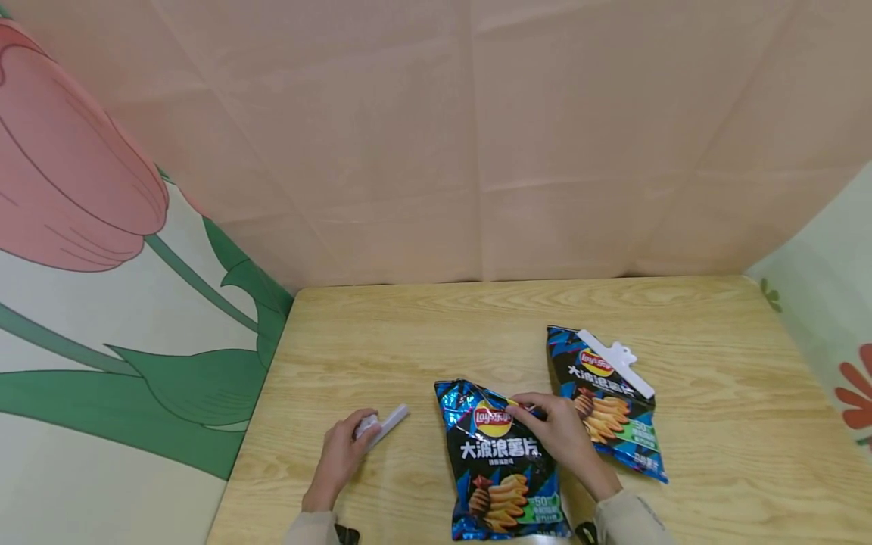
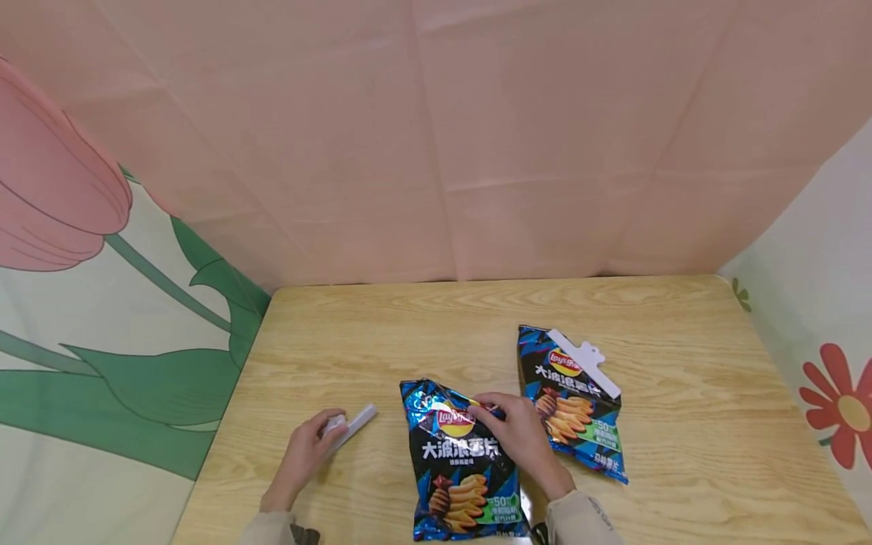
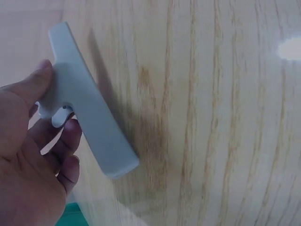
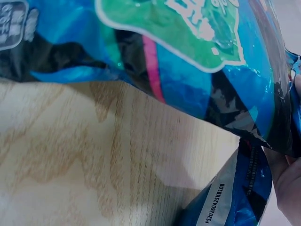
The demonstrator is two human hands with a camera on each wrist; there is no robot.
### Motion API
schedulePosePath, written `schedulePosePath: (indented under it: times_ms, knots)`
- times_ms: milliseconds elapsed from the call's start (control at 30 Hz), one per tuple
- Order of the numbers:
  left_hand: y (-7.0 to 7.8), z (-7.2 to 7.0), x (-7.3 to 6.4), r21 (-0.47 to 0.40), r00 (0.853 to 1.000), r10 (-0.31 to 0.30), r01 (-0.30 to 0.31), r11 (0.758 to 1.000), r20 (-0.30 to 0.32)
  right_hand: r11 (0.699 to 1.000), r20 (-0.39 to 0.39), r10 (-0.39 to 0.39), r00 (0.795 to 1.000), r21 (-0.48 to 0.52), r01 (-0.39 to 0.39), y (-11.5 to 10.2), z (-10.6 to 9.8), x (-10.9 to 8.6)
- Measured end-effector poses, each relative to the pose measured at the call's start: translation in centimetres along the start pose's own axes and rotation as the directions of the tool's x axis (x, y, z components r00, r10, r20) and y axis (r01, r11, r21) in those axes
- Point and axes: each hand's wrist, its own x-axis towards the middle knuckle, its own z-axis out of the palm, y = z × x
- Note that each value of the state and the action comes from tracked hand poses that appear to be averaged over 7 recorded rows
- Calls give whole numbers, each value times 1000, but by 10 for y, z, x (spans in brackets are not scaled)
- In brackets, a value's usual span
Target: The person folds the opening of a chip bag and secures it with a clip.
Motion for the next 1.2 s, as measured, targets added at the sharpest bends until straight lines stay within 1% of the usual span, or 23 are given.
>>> schedulePosePath:
  times_ms: [133, 267, 433, 533, 667, 800, 967, 1067, 1200]
  knots:
    - [3, -1, 1, -3, 1000, -15, 15, 1000, -7, 1000, 3, -10, 1000, 8, 10, -1, -1, 0]
    - [7, -3, 2, 2, 999, -22, 22, 1000, -23, 1000, 11, -2, 1000, 6, 2, -1, -1, 1]
    - [11, -5, 3, 0, 1000, -11, 11, 1000, -18, 1000, 6, 3, 1000, -6, -3, -2, 0, 0]
    - [14, -8, 4, -26, 1000, -12, 11, 1000, -11, 1000, 0, -1, 1000, -12, 1, -2, 0, 0]
    - [18, -10, 8, -43, 999, -4, 2, 999, -31, 1000, -7, -11, 1000, -18, 10, -2, 1, -1]
    - [24, -12, 13, -32, 999, -7, 6, 999, -54, 1000, -13, -13, 1000, -20, 13, -1, 2, -1]
    - [31, -13, 16, -20, 999, -3, 2, 1000, -44, 1000, -15, -13, 1000, -14, 12, -1, 2, -1]
    - [34, -13, 18, -21, 999, -1, 0, 1000, -49, 1000, -10, -11, 1000, -16, 11, -1, 2, -1]
    - [36, -13, 21, -18, 998, 22, -23, 1000, -66, 1000, -4, -12, 1000, -20, 12, 0, 2, -1]
